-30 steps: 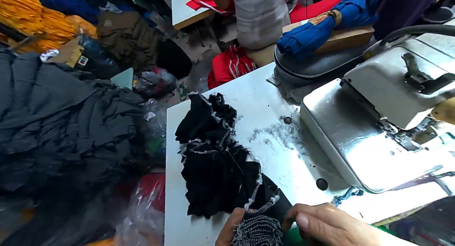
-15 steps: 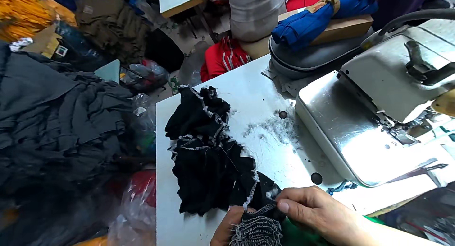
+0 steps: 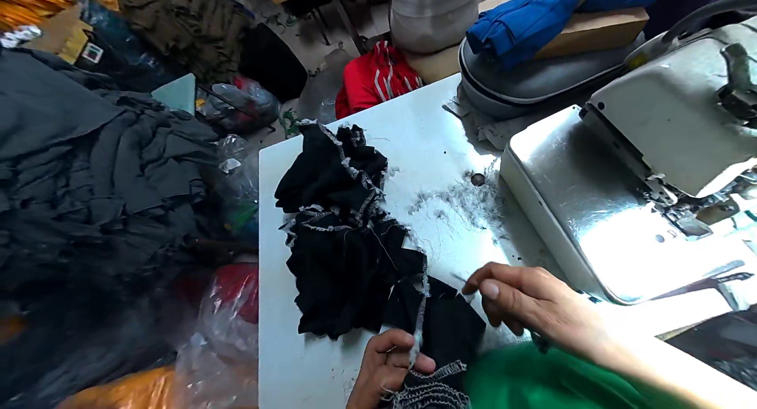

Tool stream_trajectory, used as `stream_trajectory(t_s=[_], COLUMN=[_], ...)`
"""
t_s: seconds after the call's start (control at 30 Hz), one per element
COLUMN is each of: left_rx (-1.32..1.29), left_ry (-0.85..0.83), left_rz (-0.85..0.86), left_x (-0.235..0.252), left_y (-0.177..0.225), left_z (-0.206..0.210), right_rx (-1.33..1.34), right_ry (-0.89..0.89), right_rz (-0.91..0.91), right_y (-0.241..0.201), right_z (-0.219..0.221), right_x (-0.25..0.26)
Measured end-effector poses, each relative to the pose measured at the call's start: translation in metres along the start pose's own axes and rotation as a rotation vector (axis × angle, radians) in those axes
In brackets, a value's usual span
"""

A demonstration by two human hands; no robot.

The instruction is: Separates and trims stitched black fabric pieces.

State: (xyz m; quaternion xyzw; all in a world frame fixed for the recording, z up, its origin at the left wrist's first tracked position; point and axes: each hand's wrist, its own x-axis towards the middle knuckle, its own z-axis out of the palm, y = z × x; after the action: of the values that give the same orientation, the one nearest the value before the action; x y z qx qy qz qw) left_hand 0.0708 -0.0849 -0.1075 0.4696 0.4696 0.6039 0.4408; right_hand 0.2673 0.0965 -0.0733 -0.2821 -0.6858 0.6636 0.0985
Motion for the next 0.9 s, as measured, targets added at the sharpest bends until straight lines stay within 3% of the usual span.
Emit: stream_trajectory(t_s=[0.17, 0.37, 0.63, 0.9], left_rx=[0.049, 0.091, 0.127, 0.141], left_ry=[-0.067, -0.081, -0.102, -0.106], left_rz=[0.063, 0.091, 0.075, 0.081], left_x=[-0.001, -0.001, -0.004, -0.003], left_y=[-0.001, 0.005, 0.007, 0.007], left_z=[0.004, 0.006, 0.003, 0.005], right_rx=[-0.091, -0.131, -0.129, -0.176], right_ry=[-0.397, -0.647, -0.672, -0.676], right_rz=[0.002, 0.056, -0.041, 0.073], right_y=[-0.013, -0.013, -0.017, -0.013], right_z=[0.003, 0.003, 0.014, 0.002], right_x=[-0.001, 0.009, 0.019, 0.018])
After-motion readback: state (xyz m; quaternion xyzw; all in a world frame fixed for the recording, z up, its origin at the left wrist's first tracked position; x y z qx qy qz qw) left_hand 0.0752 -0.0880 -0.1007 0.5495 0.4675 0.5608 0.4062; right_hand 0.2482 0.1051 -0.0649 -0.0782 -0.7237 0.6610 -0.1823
